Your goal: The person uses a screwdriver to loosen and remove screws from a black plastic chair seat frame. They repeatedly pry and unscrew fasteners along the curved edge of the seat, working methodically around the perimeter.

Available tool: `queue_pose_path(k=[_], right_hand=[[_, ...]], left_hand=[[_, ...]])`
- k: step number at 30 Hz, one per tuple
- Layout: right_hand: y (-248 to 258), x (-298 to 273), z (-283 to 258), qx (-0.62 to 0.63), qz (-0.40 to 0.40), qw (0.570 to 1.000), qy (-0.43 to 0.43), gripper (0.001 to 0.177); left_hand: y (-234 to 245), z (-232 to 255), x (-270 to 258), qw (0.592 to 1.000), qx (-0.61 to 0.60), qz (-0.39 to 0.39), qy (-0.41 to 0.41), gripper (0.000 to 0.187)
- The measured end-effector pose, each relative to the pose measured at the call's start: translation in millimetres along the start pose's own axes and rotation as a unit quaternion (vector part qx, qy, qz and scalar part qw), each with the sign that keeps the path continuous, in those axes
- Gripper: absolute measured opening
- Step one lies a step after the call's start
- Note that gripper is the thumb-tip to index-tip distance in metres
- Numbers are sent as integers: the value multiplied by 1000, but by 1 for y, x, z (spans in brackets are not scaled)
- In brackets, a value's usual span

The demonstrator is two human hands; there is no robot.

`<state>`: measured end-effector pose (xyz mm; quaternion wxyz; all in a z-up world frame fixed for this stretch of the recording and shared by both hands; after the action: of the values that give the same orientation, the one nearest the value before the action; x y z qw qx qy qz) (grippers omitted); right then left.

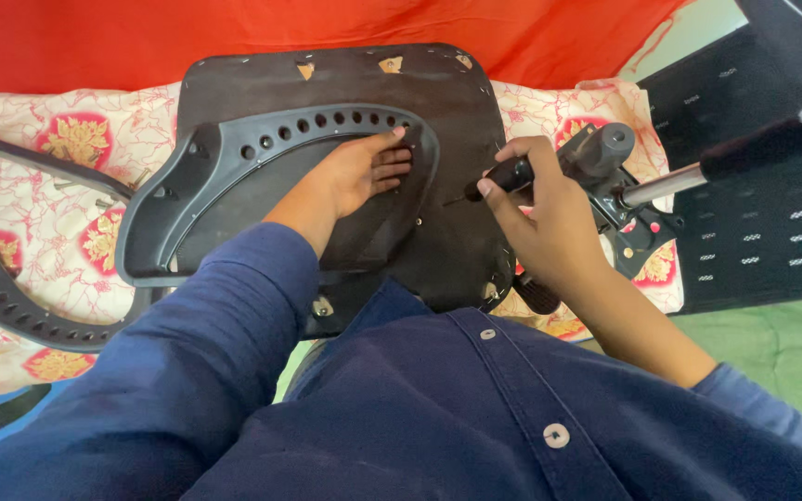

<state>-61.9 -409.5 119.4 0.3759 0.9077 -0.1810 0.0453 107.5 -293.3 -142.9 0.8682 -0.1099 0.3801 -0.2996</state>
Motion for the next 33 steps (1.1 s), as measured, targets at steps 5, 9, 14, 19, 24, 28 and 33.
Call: queue_pose_path(k=[5, 9, 14, 19, 24, 28, 33], right_hand=[[5, -2, -24, 58, 92, 993, 35, 31], [-6, -3, -42, 36, 112, 992, 39, 31], [-30, -1, -57, -37, 111, 992, 36, 32], [-52, 5, -64, -77, 106, 991, 36, 30], [-70, 12, -65, -88, 97, 991, 20, 30], [-77, 17, -71, -97, 90, 991, 18, 29], [-81, 27, -78, -128, 92, 987, 19, 30]], left_hand=[[-4, 7, -2, 999, -8, -38, 26, 95], [-6, 12, -4, 996, 11, -69, 54, 112], [-4, 14, -1, 991, 6, -98, 89, 114], [-1, 10, 3, 988, -14, -124, 95, 106], [-1, 3, 11, 987, -32, -121, 98, 105], [1, 3, 13, 989, -28, -116, 82, 104], [2, 0, 17, 990, -28, -104, 87, 104]])
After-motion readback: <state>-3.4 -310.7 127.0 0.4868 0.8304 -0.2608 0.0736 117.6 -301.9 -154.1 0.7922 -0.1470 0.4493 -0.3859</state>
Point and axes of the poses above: each hand's wrist, its own x-axis towards the middle knuckle, its own y-axis out of the back of the hand, z = x × y, the point moved 10 cm from there along x, towards the middle knuckle, and after that the axes turned 5 degrees about z, right-handed, at the moved point
